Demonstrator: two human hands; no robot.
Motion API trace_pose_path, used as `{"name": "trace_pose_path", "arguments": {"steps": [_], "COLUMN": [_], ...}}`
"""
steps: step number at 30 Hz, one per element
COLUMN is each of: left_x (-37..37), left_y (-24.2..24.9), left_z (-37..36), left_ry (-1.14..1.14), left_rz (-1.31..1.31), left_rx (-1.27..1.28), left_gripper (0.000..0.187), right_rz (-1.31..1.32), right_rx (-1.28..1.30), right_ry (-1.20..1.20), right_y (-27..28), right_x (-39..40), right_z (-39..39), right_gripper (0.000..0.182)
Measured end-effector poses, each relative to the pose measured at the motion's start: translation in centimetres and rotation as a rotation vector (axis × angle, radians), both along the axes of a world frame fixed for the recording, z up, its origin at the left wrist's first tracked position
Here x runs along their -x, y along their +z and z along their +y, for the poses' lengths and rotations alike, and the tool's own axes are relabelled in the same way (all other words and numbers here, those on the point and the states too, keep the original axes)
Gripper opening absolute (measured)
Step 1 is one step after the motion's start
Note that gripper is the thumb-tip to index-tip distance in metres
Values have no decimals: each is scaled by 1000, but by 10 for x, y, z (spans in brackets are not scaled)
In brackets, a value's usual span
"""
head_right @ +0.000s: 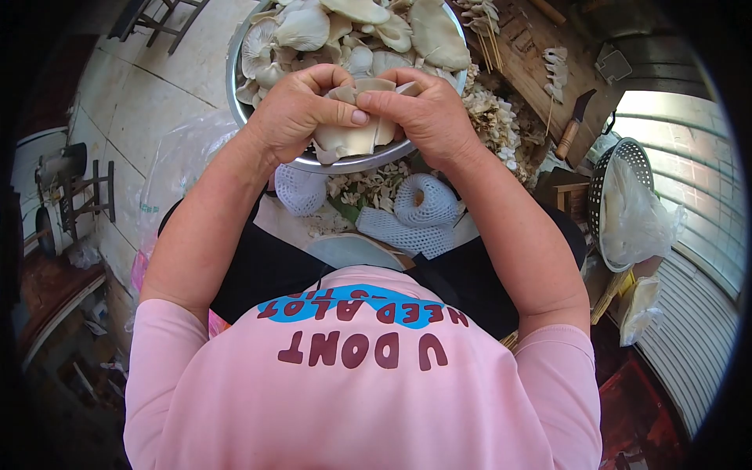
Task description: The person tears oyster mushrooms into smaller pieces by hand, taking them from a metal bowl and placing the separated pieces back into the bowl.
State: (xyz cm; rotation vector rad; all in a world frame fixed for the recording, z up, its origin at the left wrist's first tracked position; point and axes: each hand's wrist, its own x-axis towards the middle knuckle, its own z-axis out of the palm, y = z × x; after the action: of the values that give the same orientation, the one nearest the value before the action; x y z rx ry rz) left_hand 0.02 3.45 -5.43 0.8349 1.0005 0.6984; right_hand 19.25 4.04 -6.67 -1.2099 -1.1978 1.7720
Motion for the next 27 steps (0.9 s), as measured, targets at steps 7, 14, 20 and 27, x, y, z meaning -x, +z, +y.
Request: {"name": "trace_pose_path", "arguments": {"steps": [7, 14, 20, 27], "left_x": [10, 33, 19, -1], "left_y": [0, -3, 1, 2], "left_z": [8, 21, 15, 4], "left_ry": [198, 223, 180, 70], "left_rz": [-197, -88, 114, 124], "left_rx": [98, 23, -67, -110], "left_gripper": [24, 36, 34, 31], "right_rz": [134, -373, -411, -148], "right_rx": [39, 36, -141, -18], "right_ry": [-247, 57, 212, 93], "right_y": [3, 6, 12, 12], "right_x": [-7, -9, -6, -1], "right_z": [12, 7, 3, 0], "right_gripper": [40, 53, 51, 39]}}
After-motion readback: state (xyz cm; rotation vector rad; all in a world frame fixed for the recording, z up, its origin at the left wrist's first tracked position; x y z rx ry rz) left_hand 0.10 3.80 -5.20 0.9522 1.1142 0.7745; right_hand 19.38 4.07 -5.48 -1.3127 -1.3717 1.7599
